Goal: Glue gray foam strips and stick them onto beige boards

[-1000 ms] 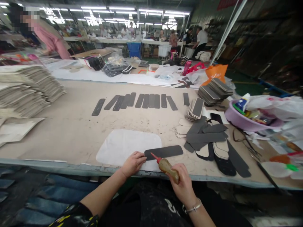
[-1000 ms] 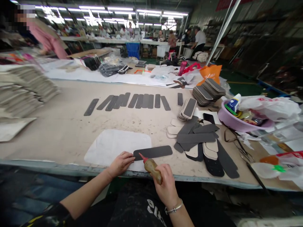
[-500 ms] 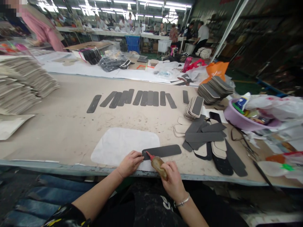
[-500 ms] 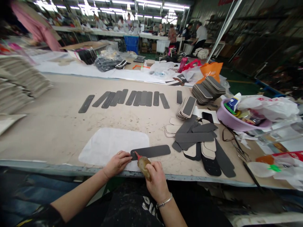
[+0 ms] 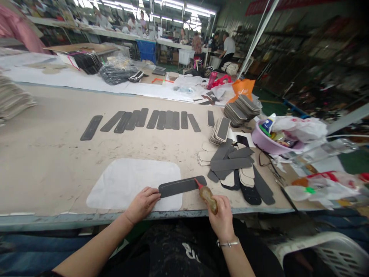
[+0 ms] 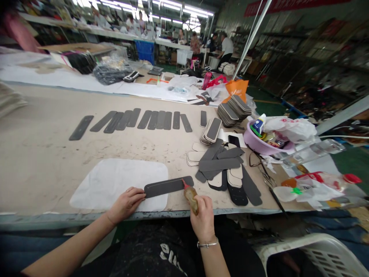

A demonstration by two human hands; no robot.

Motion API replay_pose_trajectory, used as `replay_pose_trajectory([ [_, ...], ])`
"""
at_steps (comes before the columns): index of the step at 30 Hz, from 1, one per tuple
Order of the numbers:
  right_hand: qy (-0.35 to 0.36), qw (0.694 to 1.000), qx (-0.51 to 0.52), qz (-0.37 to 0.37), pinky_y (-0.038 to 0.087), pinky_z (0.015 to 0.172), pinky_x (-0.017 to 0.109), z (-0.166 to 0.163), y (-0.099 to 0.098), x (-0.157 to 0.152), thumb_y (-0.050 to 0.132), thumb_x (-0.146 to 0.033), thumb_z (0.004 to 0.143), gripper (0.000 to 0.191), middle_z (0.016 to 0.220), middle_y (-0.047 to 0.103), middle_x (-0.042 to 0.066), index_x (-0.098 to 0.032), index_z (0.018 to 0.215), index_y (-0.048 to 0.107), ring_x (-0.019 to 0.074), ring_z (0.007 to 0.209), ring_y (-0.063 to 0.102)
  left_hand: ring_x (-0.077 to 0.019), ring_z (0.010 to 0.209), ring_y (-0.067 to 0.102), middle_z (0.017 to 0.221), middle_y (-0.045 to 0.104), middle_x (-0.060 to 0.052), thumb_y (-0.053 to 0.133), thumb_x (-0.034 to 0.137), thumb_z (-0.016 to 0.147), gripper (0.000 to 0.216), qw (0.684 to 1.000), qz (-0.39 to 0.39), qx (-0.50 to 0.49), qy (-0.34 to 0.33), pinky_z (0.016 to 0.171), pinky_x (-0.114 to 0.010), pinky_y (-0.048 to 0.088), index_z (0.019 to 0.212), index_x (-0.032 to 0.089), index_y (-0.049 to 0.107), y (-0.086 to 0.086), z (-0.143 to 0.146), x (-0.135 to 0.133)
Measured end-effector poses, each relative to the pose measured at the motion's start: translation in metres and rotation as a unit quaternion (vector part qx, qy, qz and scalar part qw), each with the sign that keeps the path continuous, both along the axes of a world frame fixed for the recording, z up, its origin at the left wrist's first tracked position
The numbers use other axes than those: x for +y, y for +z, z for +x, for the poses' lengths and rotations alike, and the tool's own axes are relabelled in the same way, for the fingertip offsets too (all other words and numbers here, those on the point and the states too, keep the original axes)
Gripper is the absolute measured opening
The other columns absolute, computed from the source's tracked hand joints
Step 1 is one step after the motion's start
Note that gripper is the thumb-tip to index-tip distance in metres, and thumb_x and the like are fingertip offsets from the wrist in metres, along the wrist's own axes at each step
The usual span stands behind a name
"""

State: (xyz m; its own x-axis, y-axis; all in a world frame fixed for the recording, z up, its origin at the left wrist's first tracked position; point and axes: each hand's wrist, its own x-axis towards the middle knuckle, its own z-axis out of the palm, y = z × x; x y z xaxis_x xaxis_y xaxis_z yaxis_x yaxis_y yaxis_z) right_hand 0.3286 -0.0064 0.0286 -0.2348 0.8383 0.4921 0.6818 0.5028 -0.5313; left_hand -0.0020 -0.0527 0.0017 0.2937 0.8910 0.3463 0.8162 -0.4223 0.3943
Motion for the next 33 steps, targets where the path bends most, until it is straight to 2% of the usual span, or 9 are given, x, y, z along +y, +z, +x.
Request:
replay_pose_trajectory([
  [5, -0.052, 0.998, -0.012, 0.030, 0.047, 0.078, 0.044, 0.011, 0.000, 0.005, 0.055, -0.020, 0.085, 0.015, 0.091, 0.050, 0.008, -0.019, 0.100, 0.052, 0.0252, 0.087, 0.050, -0.0170, 0.089, 0.054, 0.099, 0.062, -0.008, 0.047, 0.021, 0.091, 0.022, 1.000, -0.002, 0.004, -0.001, 0.083, -0.032, 0.050, 0.100, 0.018, 0.067, 0.001, 0.001, -0.001],
  [9, -0.059, 0.998, -0.003, 0.039, 0.046, 0.077, 0.044, 0.002, 0.011, -0.001, 0.057, -0.023, 0.087, 0.015, 0.091, 0.051, 0.008, -0.019, 0.100, 0.051, 0.0247, 0.087, 0.050, -0.0171, 0.090, 0.054, 0.100, 0.061, -0.008, 0.047, 0.020, 0.091, 0.021, 1.000, -0.003, -0.001, 0.001, 0.083, -0.031, 0.049, 0.101, 0.018, 0.066, -0.001, 0.000, -0.001],
  [11, -0.027, 0.999, 0.028, 0.028, 0.046, 0.076, 0.041, -0.010, 0.019, -0.005, 0.059, -0.024, 0.086, 0.016, 0.090, 0.050, 0.007, -0.019, 0.098, 0.050, 0.0235, 0.085, 0.050, -0.0169, 0.090, 0.054, 0.101, 0.061, -0.008, 0.047, 0.020, 0.091, 0.021, 1.000, 0.001, -0.006, -0.003, 0.083, -0.031, 0.049, 0.100, 0.018, 0.066, -0.002, 0.000, -0.001],
  [14, 0.076, 0.994, 0.072, -0.018, 0.046, 0.074, 0.038, -0.034, 0.026, -0.011, 0.059, -0.021, 0.086, 0.016, 0.090, 0.050, 0.006, -0.020, 0.099, 0.049, 0.0217, 0.085, 0.050, -0.0163, 0.089, 0.054, 0.100, 0.062, -0.008, 0.048, 0.018, 0.091, 0.020, 1.000, 0.006, -0.016, -0.015, 0.083, -0.031, 0.049, 0.099, 0.017, 0.066, -0.002, 0.000, -0.001],
  [16, 0.140, 0.985, 0.087, -0.052, 0.046, 0.074, 0.037, -0.050, 0.028, -0.015, 0.056, -0.018, 0.087, 0.016, 0.092, 0.049, 0.006, -0.021, 0.102, 0.049, 0.0214, 0.086, 0.049, -0.0159, 0.089, 0.054, 0.099, 0.063, -0.008, 0.048, 0.017, 0.091, 0.020, 1.000, 0.008, -0.020, -0.020, 0.082, -0.031, 0.049, 0.099, 0.017, 0.066, -0.001, 0.000, -0.001],
  [19, 0.189, 0.973, 0.090, -0.092, 0.046, 0.073, 0.037, -0.068, 0.026, -0.019, 0.053, -0.015, 0.088, 0.017, 0.093, 0.047, 0.006, -0.022, 0.103, 0.049, 0.0217, 0.087, 0.047, -0.0159, 0.088, 0.055, 0.098, 0.064, -0.008, 0.048, 0.017, 0.090, 0.019, 1.000, 0.012, -0.022, -0.017, 0.080, -0.031, 0.049, 0.097, 0.017, 0.066, 0.002, 0.001, -0.001],
  [24, 0.206, 0.966, 0.071, -0.137, 0.043, 0.075, 0.039, -0.076, 0.024, -0.026, 0.052, -0.013, 0.088, 0.014, 0.092, 0.046, 0.005, -0.022, 0.099, 0.049, 0.0221, 0.087, 0.046, -0.0164, 0.088, 0.055, 0.097, 0.064, -0.007, 0.048, 0.017, 0.091, 0.019, 1.000, 0.011, -0.018, -0.017, 0.080, -0.032, 0.049, 0.097, 0.017, 0.065, 0.004, 0.002, 0.000],
  [33, 0.190, 0.966, 0.058, -0.166, 0.045, 0.072, 0.036, -0.060, 0.026, -0.039, 0.053, -0.014, 0.086, 0.013, 0.090, 0.047, 0.005, -0.022, 0.096, 0.051, 0.0212, 0.084, 0.049, -0.0163, 0.088, 0.056, 0.098, 0.064, -0.007, 0.048, 0.017, 0.090, 0.019, 1.000, 0.006, -0.019, -0.016, 0.080, -0.032, 0.049, 0.095, 0.017, 0.066, 0.005, 0.002, 0.001],
])
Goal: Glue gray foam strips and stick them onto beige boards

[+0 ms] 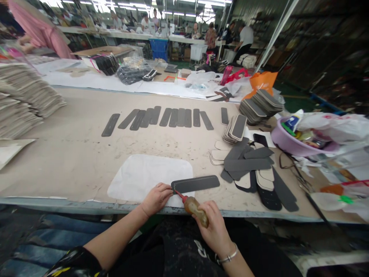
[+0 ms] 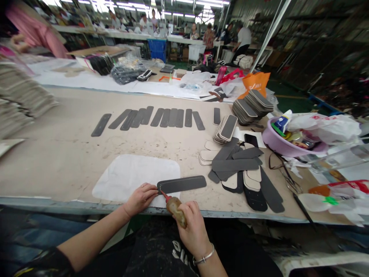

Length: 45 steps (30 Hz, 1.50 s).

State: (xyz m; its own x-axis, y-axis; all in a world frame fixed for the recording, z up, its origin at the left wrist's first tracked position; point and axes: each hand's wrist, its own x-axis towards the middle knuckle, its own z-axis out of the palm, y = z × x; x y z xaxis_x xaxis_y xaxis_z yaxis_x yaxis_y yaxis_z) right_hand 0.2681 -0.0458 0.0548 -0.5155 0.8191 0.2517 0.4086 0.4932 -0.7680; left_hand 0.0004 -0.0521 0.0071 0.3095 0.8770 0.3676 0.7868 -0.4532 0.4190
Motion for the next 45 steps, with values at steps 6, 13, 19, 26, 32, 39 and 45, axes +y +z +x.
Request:
replay_pose_trajectory([
  [6, -0.074, 0.996, -0.014, 0.042, 0.047, 0.073, 0.036, 0.027, -0.001, 0.003, 0.054, -0.019, 0.087, 0.013, 0.093, 0.049, 0.006, -0.022, 0.100, 0.051, 0.0212, 0.085, 0.051, -0.0165, 0.088, 0.055, 0.101, 0.063, -0.009, 0.048, 0.018, 0.090, 0.019, 1.000, 0.001, 0.009, 0.004, 0.082, -0.033, 0.050, 0.096, 0.018, 0.067, -0.002, -0.001, -0.001],
  [13, -0.198, 0.971, -0.052, 0.123, 0.048, 0.077, 0.040, 0.073, -0.011, 0.011, 0.059, -0.027, 0.087, 0.018, 0.092, 0.052, 0.007, -0.021, 0.102, 0.052, 0.0228, 0.085, 0.052, -0.0159, 0.088, 0.056, 0.100, 0.064, -0.008, 0.049, 0.016, 0.089, 0.018, 1.000, 0.024, 0.005, -0.009, 0.081, -0.031, 0.050, 0.095, 0.018, 0.066, -0.004, -0.001, 0.000],
  [19, -0.223, 0.961, -0.045, 0.159, 0.047, 0.077, 0.043, 0.070, -0.008, 0.015, 0.058, -0.024, 0.086, 0.018, 0.093, 0.051, 0.007, -0.022, 0.103, 0.052, 0.0240, 0.086, 0.052, -0.0167, 0.089, 0.057, 0.099, 0.065, -0.008, 0.050, 0.017, 0.089, 0.018, 1.000, 0.019, 0.004, -0.003, 0.083, -0.033, 0.050, 0.098, 0.018, 0.066, -0.005, -0.002, 0.000],
  [26, -0.079, 0.994, 0.028, 0.069, 0.048, 0.073, 0.037, 0.019, 0.000, 0.010, 0.053, -0.012, 0.086, 0.022, 0.093, 0.048, 0.006, -0.022, 0.104, 0.051, 0.0213, 0.086, 0.051, -0.0165, 0.089, 0.057, 0.099, 0.064, -0.008, 0.050, 0.018, 0.089, 0.021, 1.000, 0.012, 0.003, -0.005, 0.083, -0.033, 0.051, 0.104, 0.018, 0.065, -0.006, -0.001, 0.001],
  [32, -0.100, 0.992, -0.021, 0.079, 0.048, 0.074, 0.038, 0.029, -0.008, 0.015, 0.052, -0.011, 0.084, 0.022, 0.094, 0.049, 0.007, -0.022, 0.103, 0.053, 0.0219, 0.086, 0.051, -0.0162, 0.088, 0.057, 0.098, 0.063, -0.009, 0.049, 0.018, 0.090, 0.020, 1.000, 0.010, -0.001, -0.010, 0.082, -0.032, 0.051, 0.103, 0.018, 0.065, -0.005, -0.001, 0.002],
  [39, -0.209, 0.966, -0.057, 0.144, 0.048, 0.078, 0.041, 0.075, -0.014, 0.028, 0.056, -0.023, 0.087, 0.018, 0.094, 0.052, 0.007, -0.021, 0.104, 0.052, 0.0232, 0.087, 0.052, -0.0170, 0.088, 0.057, 0.097, 0.063, -0.010, 0.050, 0.015, 0.089, 0.020, 1.000, 0.017, -0.005, -0.024, 0.082, -0.032, 0.051, 0.102, 0.015, 0.065, -0.007, -0.002, 0.005],
  [45, -0.241, 0.954, -0.049, 0.172, 0.046, 0.077, 0.040, 0.085, -0.005, 0.042, 0.058, -0.029, 0.087, 0.016, 0.089, 0.054, 0.006, -0.020, 0.099, 0.052, 0.0223, 0.084, 0.052, -0.0160, 0.090, 0.058, 0.099, 0.063, -0.009, 0.047, 0.017, 0.090, 0.021, 0.998, -0.012, 0.008, -0.069, 0.082, -0.028, 0.051, 0.097, 0.016, 0.067, 0.001, -0.009, 0.012],
])
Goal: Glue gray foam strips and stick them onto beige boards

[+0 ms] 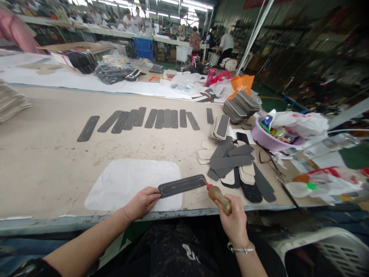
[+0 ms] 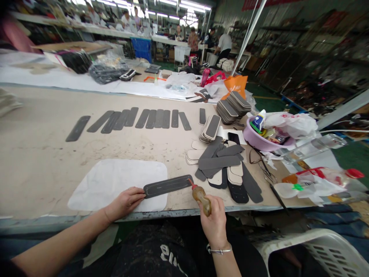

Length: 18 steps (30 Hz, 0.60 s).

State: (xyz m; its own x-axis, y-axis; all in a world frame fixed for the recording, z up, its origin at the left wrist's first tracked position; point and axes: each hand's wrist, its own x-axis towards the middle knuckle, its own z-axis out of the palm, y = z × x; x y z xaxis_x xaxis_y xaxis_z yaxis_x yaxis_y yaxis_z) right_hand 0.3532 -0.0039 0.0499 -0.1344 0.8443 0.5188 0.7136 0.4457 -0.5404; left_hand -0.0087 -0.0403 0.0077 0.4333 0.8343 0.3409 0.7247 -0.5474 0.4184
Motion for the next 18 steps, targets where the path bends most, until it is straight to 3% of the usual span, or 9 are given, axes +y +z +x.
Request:
replay_pose_trajectory([
  [7, -0.004, 1.000, -0.018, -0.018, 0.047, 0.075, 0.039, 0.001, -0.003, 0.014, 0.056, -0.035, 0.088, 0.022, 0.091, 0.054, 0.007, -0.019, 0.102, 0.053, 0.0223, 0.085, 0.052, -0.0151, 0.082, 0.057, 0.089, 0.060, -0.007, 0.041, 0.018, 0.093, 0.026, 0.997, -0.053, 0.033, -0.033, 0.076, -0.026, 0.050, 0.086, 0.015, 0.066, 0.011, 0.003, 0.008],
  [18, -0.012, 0.999, 0.017, -0.042, 0.046, 0.074, 0.039, -0.002, -0.001, -0.022, 0.056, -0.034, 0.088, 0.017, 0.090, 0.054, 0.006, -0.021, 0.099, 0.053, 0.0228, 0.083, 0.052, -0.0158, 0.083, 0.057, 0.089, 0.059, -0.008, 0.041, 0.016, 0.091, 0.020, 0.999, 0.012, 0.028, -0.025, 0.080, -0.028, 0.050, 0.092, 0.016, 0.061, -0.004, 0.005, 0.005],
])
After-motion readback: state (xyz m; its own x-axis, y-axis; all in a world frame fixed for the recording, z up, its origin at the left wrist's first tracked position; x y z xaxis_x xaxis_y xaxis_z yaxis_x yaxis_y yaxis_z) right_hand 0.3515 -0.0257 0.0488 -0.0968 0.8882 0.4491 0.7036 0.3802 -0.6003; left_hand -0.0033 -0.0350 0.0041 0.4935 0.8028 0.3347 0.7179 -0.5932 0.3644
